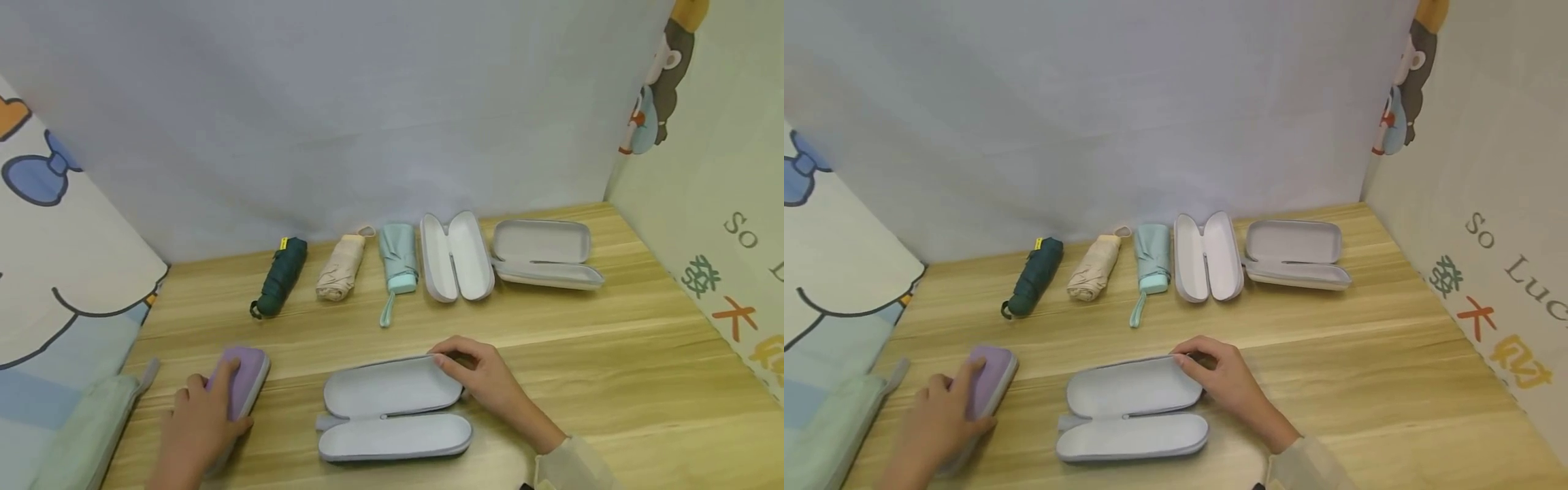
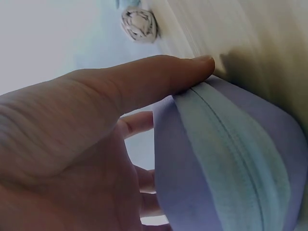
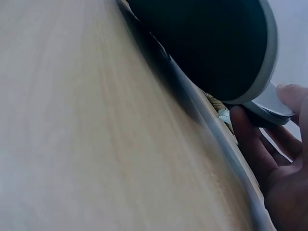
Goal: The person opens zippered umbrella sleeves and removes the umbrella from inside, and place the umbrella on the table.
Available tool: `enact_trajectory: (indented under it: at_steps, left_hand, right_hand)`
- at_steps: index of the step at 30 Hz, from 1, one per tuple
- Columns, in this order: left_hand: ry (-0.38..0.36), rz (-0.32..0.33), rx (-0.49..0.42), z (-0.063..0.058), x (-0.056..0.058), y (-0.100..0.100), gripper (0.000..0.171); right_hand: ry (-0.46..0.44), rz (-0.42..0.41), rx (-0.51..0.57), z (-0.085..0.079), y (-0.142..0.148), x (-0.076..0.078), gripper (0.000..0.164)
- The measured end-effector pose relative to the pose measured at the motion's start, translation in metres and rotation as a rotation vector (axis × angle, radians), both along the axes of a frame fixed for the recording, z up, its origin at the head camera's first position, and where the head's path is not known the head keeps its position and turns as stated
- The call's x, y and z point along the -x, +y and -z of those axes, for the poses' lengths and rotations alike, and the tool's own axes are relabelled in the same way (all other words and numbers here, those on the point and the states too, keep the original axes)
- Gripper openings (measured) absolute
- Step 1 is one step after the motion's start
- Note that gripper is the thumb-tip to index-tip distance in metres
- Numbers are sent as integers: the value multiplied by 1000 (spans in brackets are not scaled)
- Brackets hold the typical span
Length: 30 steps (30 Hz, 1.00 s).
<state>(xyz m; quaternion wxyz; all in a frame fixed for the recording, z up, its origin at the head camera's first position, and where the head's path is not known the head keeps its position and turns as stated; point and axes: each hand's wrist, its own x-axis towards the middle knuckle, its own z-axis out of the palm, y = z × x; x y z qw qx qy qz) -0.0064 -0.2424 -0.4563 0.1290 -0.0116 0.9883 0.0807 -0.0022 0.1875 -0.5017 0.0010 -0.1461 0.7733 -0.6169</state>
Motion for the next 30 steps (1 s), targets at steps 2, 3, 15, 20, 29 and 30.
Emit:
enact_trajectory:
  at_steps: [2,3,15,20,29,30]
  left_hand:
    - [3,7,5,1,-7,1,104]
    - [5,8,6,1,-10,2,104]
    - [56,116,15,7,-40,8,103]
    - [126,182,-21,12,-53,27,97]
    - [263,216,-29,27,-76,54,92]
    - [282,219,-34,29,-79,58,90]
  right_hand:
    - [-5,8,4,0,-1,0,13]
    - [-8,17,6,0,-2,1,14]
    - [-111,165,110,-27,-32,9,26]
    - [-220,91,211,-51,-58,28,35]
    - [-281,-66,357,-65,-142,72,37]
    - [-305,-56,368,-67,-153,75,36]
